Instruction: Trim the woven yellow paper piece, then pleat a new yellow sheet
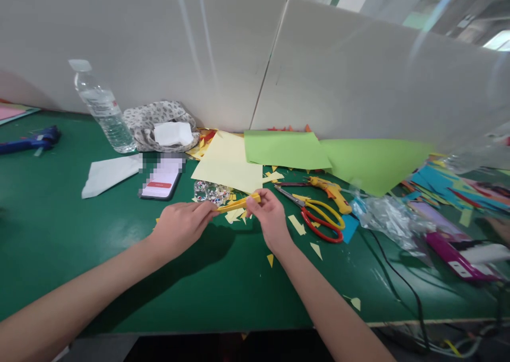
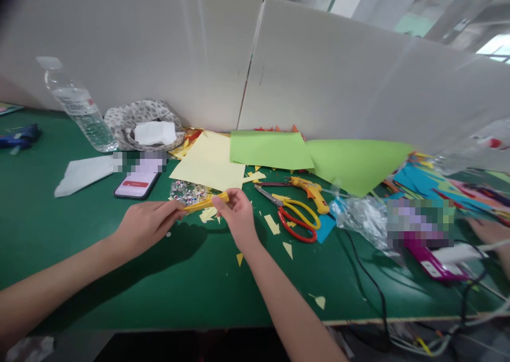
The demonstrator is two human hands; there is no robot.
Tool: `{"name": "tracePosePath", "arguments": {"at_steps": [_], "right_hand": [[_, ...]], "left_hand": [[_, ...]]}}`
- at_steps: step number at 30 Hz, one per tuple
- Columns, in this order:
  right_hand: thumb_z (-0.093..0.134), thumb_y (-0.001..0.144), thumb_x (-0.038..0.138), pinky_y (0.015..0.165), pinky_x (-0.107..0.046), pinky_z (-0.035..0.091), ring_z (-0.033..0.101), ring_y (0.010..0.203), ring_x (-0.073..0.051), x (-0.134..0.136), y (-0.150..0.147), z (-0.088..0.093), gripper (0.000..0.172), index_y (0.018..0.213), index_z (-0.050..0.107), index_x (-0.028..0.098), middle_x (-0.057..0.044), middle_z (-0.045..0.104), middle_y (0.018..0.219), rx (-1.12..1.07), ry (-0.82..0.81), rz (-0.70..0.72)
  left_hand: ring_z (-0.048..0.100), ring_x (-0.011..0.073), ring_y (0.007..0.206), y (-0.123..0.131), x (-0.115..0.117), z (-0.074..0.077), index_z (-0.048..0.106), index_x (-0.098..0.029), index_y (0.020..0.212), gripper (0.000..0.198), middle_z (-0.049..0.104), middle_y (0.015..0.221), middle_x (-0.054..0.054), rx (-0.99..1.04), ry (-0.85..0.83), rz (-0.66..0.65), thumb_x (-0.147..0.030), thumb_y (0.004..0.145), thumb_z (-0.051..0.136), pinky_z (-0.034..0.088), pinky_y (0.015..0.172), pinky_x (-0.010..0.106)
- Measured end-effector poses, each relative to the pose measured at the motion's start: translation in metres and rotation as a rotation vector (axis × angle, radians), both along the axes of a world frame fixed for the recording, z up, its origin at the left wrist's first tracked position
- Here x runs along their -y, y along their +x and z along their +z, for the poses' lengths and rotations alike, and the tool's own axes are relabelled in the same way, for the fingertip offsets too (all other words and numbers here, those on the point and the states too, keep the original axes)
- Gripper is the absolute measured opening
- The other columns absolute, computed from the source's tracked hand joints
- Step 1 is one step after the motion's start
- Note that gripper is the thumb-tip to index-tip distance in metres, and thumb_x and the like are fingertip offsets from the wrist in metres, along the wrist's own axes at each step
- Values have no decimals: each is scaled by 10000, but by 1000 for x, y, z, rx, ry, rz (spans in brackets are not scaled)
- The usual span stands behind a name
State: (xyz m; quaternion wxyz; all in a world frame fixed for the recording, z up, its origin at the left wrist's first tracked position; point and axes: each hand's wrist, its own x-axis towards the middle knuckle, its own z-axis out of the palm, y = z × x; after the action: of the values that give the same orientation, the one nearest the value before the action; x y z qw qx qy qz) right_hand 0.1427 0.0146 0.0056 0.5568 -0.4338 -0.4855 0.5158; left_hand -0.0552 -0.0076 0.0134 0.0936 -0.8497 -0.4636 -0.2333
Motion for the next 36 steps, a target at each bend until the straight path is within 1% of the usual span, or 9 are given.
{"name": "tracePosePath", "arguments": {"at_steps": [5,7,10,16,20,25,29,33,36], "right_hand": [[539,760,557,430,-217,253,312,415,-56,12,-6,0,397,664,388,203,93,356,483,152,-34,389],[464,805,568,429,-224,209,257,427,-57,17,-7,-1,428,613,366,198,87,295,474,214,-55,455],[441,822,562,420,-238,161,203,433,-62,18,-7,-3,456,567,330,200,83,232,475,273,-58,372],[464,797,583,418,-248,142,195,412,-63,10,-5,-1,480,537,316,208,87,207,443,214,-53,181],[491,785,576,433,-247,162,243,423,-62,11,-2,2,513,483,333,193,69,262,440,295,-38,228],[461,788,604,434,-250,159,229,416,-63,16,-4,6,566,434,301,193,66,235,420,322,-39,302],[467,780,613,434,-256,167,237,397,-66,12,-3,5,596,392,292,196,61,232,382,255,-14,199],[423,797,624,426,-263,157,218,368,-63,7,2,0,636,351,254,203,62,193,353,181,11,107],[424,815,591,430,-258,176,238,382,-66,10,1,0,600,380,305,196,57,242,377,236,32,244]], "left_hand": [[603,137,567,4,5,-3,531,-192,844,242,654,674,-26,79,-112,-105,-298,931,332,346,487,225],[602,139,576,6,6,-4,523,-191,845,244,649,681,-21,80,-140,-143,-300,931,323,352,500,227],[590,142,563,10,7,-5,512,-190,857,265,640,690,-13,52,-202,-130,-342,935,309,331,490,231],[596,153,606,7,2,-2,499,-215,950,310,649,747,-12,31,-346,24,-420,936,269,290,485,234],[579,145,588,5,1,-3,503,-203,925,338,639,725,-5,4,-326,29,-426,938,250,264,477,236],[574,134,581,7,3,-4,510,-190,920,370,634,710,0,8,-313,8,-437,938,234,272,476,229],[581,137,588,6,3,2,526,-197,933,374,638,729,-2,41,-360,30,-434,937,236,278,473,228],[556,133,553,3,1,7,527,-195,852,380,617,670,-12,97,-396,81,-427,936,239,257,458,223],[530,131,522,4,3,7,498,-188,820,370,583,623,-17,86,-415,67,-424,937,238,234,458,225]]}}
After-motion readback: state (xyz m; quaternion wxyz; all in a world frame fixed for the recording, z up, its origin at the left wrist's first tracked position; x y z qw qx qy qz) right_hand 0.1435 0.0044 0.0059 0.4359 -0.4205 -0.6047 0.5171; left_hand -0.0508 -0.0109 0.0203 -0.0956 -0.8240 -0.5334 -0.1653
